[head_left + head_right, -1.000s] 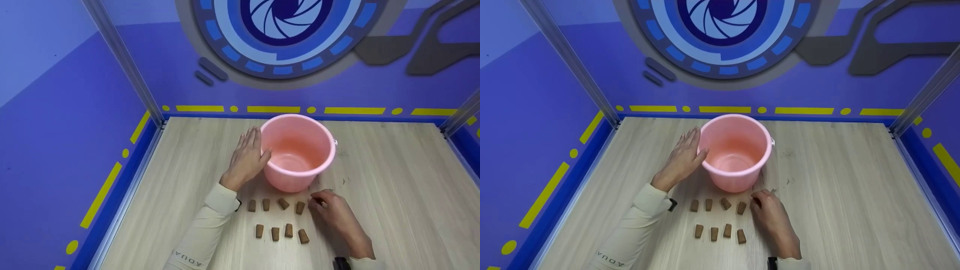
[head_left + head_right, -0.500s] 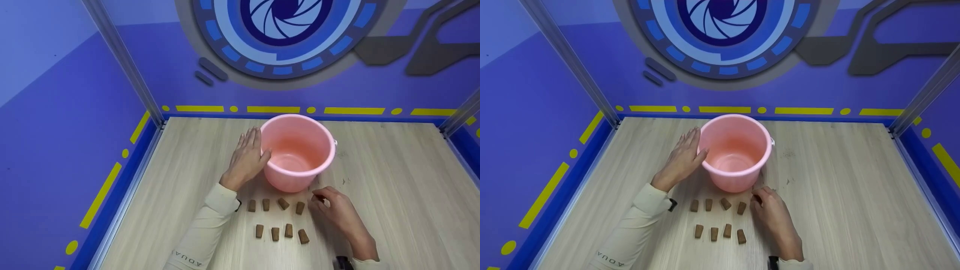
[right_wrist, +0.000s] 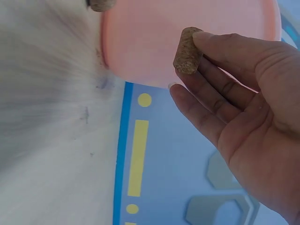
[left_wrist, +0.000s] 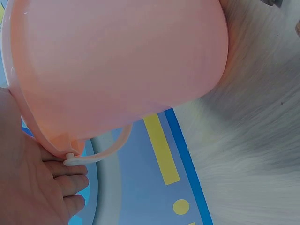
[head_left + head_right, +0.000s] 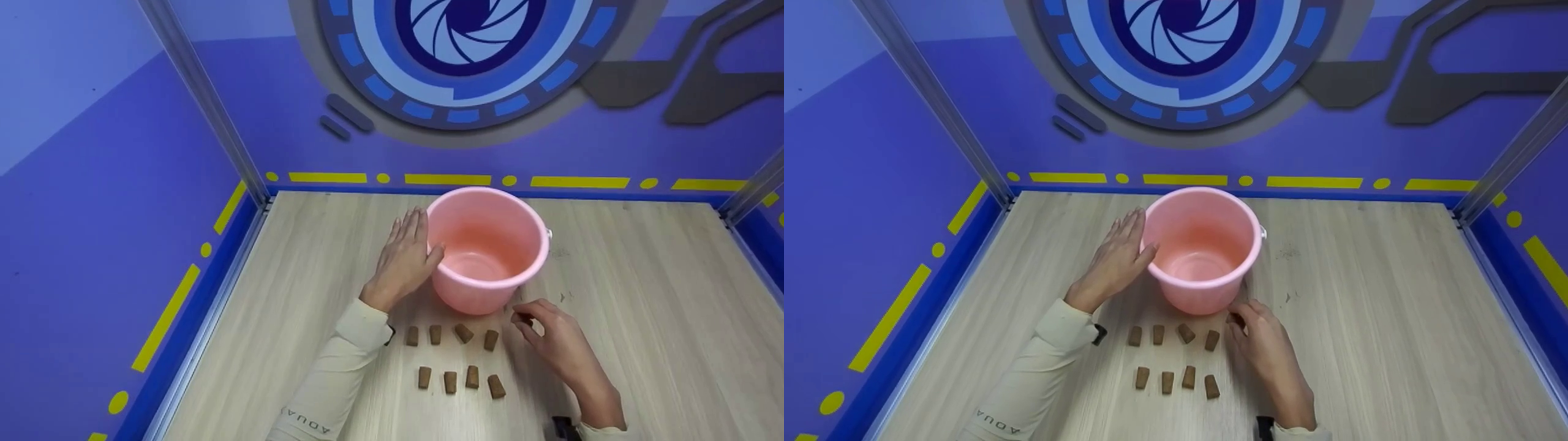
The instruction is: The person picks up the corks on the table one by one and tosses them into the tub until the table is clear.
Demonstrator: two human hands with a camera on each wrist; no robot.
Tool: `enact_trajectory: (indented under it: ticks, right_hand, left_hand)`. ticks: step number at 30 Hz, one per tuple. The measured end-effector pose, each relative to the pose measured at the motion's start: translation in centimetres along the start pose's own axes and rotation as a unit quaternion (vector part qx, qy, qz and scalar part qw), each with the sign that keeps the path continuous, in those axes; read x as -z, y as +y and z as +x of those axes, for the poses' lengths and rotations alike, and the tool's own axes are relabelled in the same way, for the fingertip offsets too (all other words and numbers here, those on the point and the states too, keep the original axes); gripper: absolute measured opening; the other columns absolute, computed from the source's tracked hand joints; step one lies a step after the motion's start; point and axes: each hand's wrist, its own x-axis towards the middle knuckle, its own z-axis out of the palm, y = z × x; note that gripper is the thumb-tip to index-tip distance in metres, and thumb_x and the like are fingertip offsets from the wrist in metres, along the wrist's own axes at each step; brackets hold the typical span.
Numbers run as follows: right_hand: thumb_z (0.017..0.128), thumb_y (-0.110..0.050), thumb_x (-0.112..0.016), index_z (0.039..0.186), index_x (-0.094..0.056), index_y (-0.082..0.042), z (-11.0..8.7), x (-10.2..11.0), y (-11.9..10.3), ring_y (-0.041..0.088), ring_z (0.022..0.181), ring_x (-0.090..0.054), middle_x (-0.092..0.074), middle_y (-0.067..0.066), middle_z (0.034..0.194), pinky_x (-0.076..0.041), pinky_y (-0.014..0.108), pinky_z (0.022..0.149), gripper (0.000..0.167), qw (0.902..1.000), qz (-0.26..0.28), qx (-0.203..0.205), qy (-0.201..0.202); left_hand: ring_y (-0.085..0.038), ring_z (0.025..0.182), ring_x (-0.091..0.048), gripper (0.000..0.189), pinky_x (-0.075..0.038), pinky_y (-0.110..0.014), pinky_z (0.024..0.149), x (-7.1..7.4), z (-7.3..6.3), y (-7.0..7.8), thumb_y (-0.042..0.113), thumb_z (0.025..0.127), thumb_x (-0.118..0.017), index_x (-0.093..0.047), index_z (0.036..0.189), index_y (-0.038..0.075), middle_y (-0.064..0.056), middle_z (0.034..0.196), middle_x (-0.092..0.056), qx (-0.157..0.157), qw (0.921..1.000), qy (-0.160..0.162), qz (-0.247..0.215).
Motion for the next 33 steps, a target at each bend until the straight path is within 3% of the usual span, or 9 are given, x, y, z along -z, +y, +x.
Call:
enact_trajectory:
  ticks: [12, 22, 33]
  right_hand:
    - [0.078, 0.014, -0.087, 0.099, -0.077, -0.009, 0.6, 1.2, -1.2, 0.016, 0.091, -0.073, -0.070, -0.004, 0.096, -0.062, 0.039, 0.074, 0.033, 0.9999, -0.004, -0.008, 0.005]
    - [0.077, 0.013, -0.088, 0.101, -0.077, -0.012, 1.2, 2.1, -2.1, 0.013, 0.091, -0.072, -0.070, -0.006, 0.096, -0.048, 0.009, 0.081, 0.036, 0.9998, -0.005, 0.000, 0.019]
    - [0.075, 0.014, -0.089, 0.104, -0.078, -0.010, 1.6, 3.0, -2.5, 0.011, 0.088, -0.069, -0.071, -0.005, 0.097, -0.050, 0.012, 0.080, 0.040, 0.9985, 0.000, 0.039, 0.040]
  left_hand:
    - [-0.037, 0.159, -0.024, 0.074, -0.012, -0.049, 0.130, 0.0, 0.0, 0.0, 0.038, 0.110, -0.047, -0.026, 0.163, -0.010, -0.027, 0.169, -0.028, 0.002, 1.0000, -0.003, -0.002]
    - [-0.038, 0.158, -0.024, 0.074, -0.013, -0.050, 0.130, 0.0, 0.0, 0.0, 0.038, 0.111, -0.048, -0.027, 0.162, -0.011, -0.028, 0.169, -0.028, 0.003, 1.0000, -0.002, -0.002]
    - [-0.037, 0.158, -0.024, 0.073, -0.012, -0.048, 0.130, 0.0, 0.0, 0.1, 0.037, 0.111, -0.049, -0.027, 0.162, -0.010, -0.027, 0.169, -0.028, 0.004, 1.0000, -0.001, 0.003]
